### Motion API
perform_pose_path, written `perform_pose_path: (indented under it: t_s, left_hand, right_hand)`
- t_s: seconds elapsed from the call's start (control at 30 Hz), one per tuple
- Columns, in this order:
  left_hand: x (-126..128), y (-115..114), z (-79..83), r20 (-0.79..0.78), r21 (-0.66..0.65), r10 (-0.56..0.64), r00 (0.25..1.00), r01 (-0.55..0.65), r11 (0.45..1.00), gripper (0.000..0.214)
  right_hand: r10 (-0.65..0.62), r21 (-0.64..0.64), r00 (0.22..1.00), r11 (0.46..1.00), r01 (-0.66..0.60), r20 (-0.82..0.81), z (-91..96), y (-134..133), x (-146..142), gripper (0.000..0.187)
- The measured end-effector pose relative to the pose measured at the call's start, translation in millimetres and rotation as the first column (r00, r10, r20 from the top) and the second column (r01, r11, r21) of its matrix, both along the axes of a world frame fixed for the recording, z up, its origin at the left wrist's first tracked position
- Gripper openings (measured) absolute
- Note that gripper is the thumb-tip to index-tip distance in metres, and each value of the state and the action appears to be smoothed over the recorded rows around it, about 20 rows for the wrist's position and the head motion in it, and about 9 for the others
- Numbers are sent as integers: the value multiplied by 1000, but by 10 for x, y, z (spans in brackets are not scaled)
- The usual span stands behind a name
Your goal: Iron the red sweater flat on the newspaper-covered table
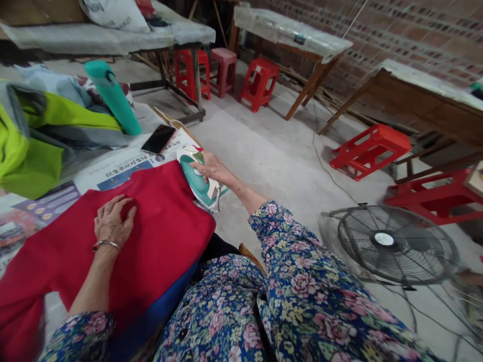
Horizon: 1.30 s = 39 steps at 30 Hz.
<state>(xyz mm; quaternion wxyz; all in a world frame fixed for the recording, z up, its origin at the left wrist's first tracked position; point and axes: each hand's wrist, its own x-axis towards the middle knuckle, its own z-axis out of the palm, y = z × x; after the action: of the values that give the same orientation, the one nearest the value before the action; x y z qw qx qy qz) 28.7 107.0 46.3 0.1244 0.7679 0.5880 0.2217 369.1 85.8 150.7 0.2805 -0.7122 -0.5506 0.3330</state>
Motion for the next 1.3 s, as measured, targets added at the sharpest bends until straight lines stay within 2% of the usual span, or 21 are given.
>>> perform_pose_path:
  t_s: [0.3, 0.5, 0.7, 0.87, 1.13, 1.3]
  left_hand:
    - [-36, 69, -105, 2, 10, 13, 1000, -13, 1000, 39]
    - [-65, 114, -158, -17, 17, 1, 1000, -1, 1000, 39]
    - [-76, 122, -168, -7, 17, -6, 1000, 6, 1000, 37]
    - [-83, 128, -178, -8, 15, -10, 1000, 10, 1000, 38]
    - [-102, 165, -188, 18, 22, -21, 1000, 20, 1000, 36]
    - [-64, 137, -126, 14, 20, -12, 1000, 12, 1000, 38]
  right_hand:
    - [9, 64, 1000, 998, -10, 11, -62, -7, 18, 40]
    - [40, 22, 999, 999, -40, -9, 36, 30, -37, 41]
    - [33, -14, 999, 999, -33, -4, 170, 27, -114, 35]
    - [32, -62, 999, 998, -31, 16, 139, 71, -92, 24]
    - [58, -1, 994, 998, -59, -95, 80, 166, -60, 40]
    - [41, 33, 996, 999, -38, -75, 108, 71, -73, 35]
